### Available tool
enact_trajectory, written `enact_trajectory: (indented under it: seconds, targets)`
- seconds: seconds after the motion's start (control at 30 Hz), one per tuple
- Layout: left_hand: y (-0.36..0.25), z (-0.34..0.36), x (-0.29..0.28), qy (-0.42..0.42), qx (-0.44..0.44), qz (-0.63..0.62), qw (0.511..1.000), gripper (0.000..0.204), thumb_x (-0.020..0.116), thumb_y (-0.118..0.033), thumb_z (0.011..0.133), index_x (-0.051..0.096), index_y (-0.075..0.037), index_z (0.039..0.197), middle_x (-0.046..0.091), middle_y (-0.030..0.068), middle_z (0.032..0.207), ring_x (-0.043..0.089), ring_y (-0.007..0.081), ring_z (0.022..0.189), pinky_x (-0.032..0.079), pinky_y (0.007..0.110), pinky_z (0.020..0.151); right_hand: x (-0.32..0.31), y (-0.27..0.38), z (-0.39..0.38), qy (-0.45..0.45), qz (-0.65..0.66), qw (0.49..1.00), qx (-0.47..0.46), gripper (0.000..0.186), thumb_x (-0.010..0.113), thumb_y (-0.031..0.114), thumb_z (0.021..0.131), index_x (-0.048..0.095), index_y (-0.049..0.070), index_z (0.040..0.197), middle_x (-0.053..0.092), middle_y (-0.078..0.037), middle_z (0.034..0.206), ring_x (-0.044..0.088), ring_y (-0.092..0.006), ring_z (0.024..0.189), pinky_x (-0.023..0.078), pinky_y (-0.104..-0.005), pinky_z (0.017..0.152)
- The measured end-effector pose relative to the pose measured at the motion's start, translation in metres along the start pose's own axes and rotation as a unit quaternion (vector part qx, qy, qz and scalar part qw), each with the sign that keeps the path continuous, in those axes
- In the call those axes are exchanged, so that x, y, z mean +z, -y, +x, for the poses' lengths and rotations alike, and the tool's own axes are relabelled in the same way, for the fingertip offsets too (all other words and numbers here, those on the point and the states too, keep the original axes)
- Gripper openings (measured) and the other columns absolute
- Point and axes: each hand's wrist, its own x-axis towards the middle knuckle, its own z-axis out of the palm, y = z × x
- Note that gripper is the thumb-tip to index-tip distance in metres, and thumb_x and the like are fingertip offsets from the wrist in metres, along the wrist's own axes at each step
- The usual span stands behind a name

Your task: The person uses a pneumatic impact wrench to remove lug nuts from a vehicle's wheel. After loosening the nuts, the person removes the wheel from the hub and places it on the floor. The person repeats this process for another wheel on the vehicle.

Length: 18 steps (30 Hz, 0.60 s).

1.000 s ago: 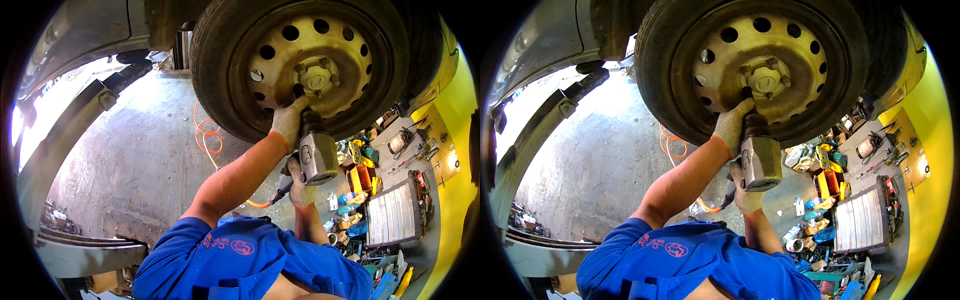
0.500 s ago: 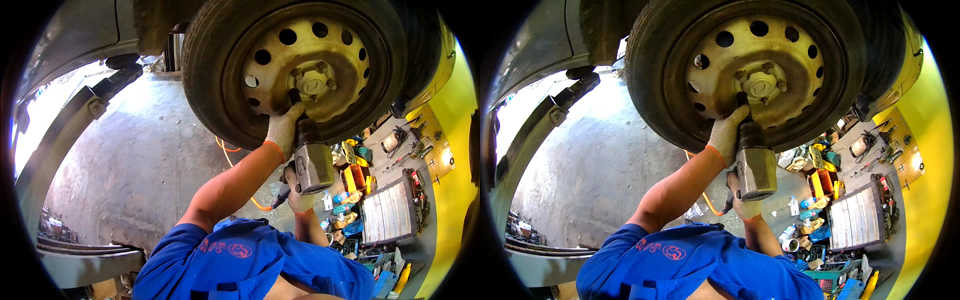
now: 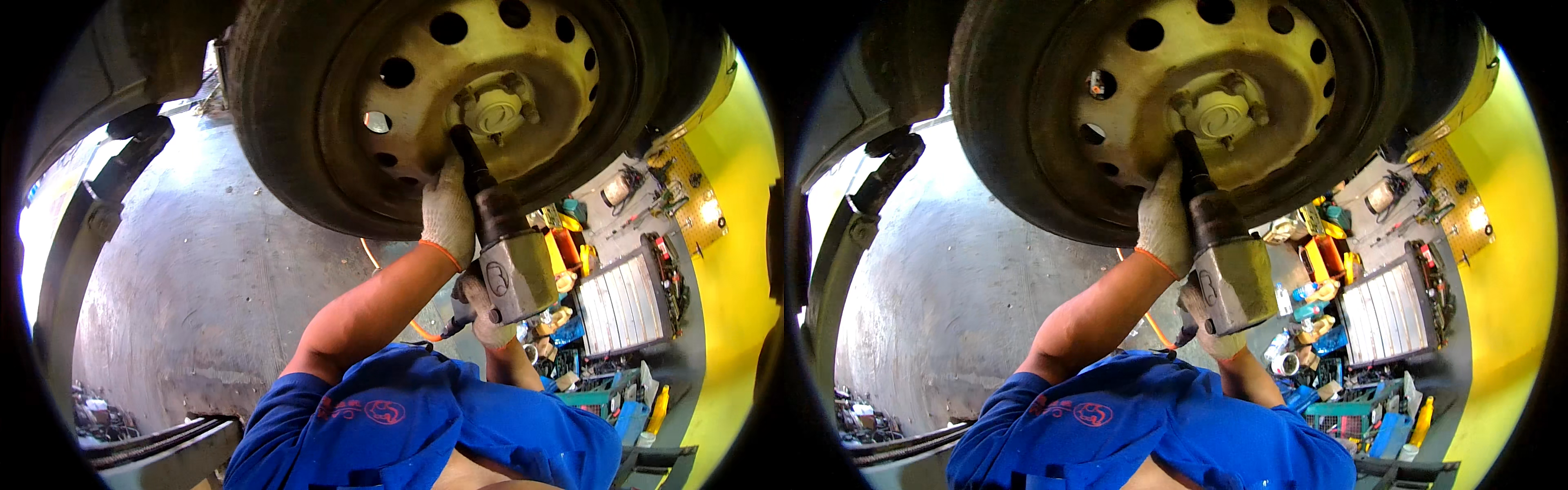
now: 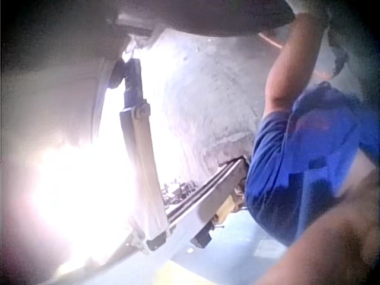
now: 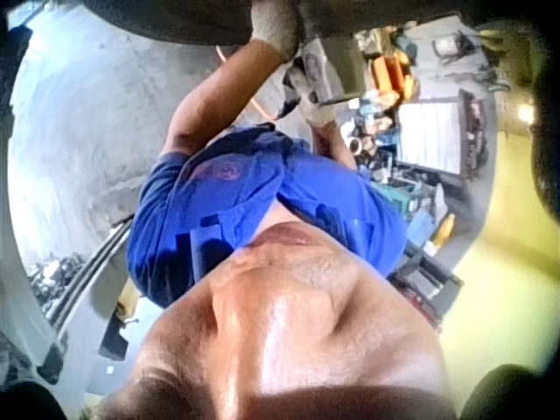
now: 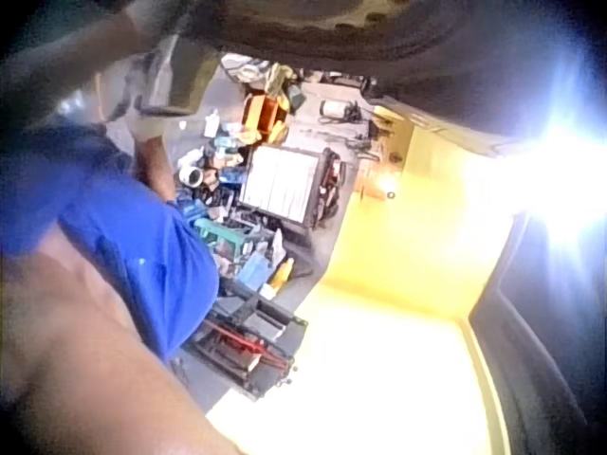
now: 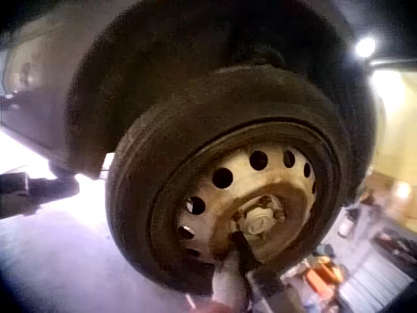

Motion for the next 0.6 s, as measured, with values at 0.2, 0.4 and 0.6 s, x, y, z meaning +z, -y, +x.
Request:
enact_trajectory:
  seconds: [0.2,0.4,0.6]
  targets:
    - [-0.001,0.004,-0.005,-0.029,-0.063,-0.019,0.997,0.033,0.058,-0.044,0.098,0.056,-0.012,0.105,0.062,0.0113,0.077,0.064,0.0274,0.06,0.056,0.04,0.052,-0.003,-0.037,-0.017,0.025,-0.025,0.999,-0.016,0.029,0.065,0.007,0.093,0.062,0.0,0.121,0.062,-0.018,0.107,0.062,-0.0304,0.1,0.052,-0.0373,0.084]
    - [0.001,0.011,-0.011,0.013,-0.093,-0.025,0.995,0.034,0.057,-0.044,0.098,0.055,-0.011,0.106,0.062,0.0118,0.077,0.064,0.0272,0.06,0.056,0.04,0.054,-0.011,-0.048,-0.024,0.06,0.075,0.995,0.006,0.045,0.06,0.007,0.092,0.056,-0.001,0.136,0.062,-0.021,0.126,0.058,-0.0365,0.12,0.045,-0.0404,0.103]
    - [0.007,0.013,-0.012,0.005,-0.046,0.001,0.999,0.034,0.057,-0.044,0.099,0.055,-0.011,0.105,0.061,0.0118,0.074,0.063,0.0282,0.059,0.056,0.041,0.054,-0.009,-0.055,-0.029,0.043,-0.002,0.999,0.03,0.053,0.06,0.008,0.094,0.045,-0.003,0.144,0.056,-0.019,0.137,0.054,-0.0347,0.127,0.04,-0.0425,0.11]
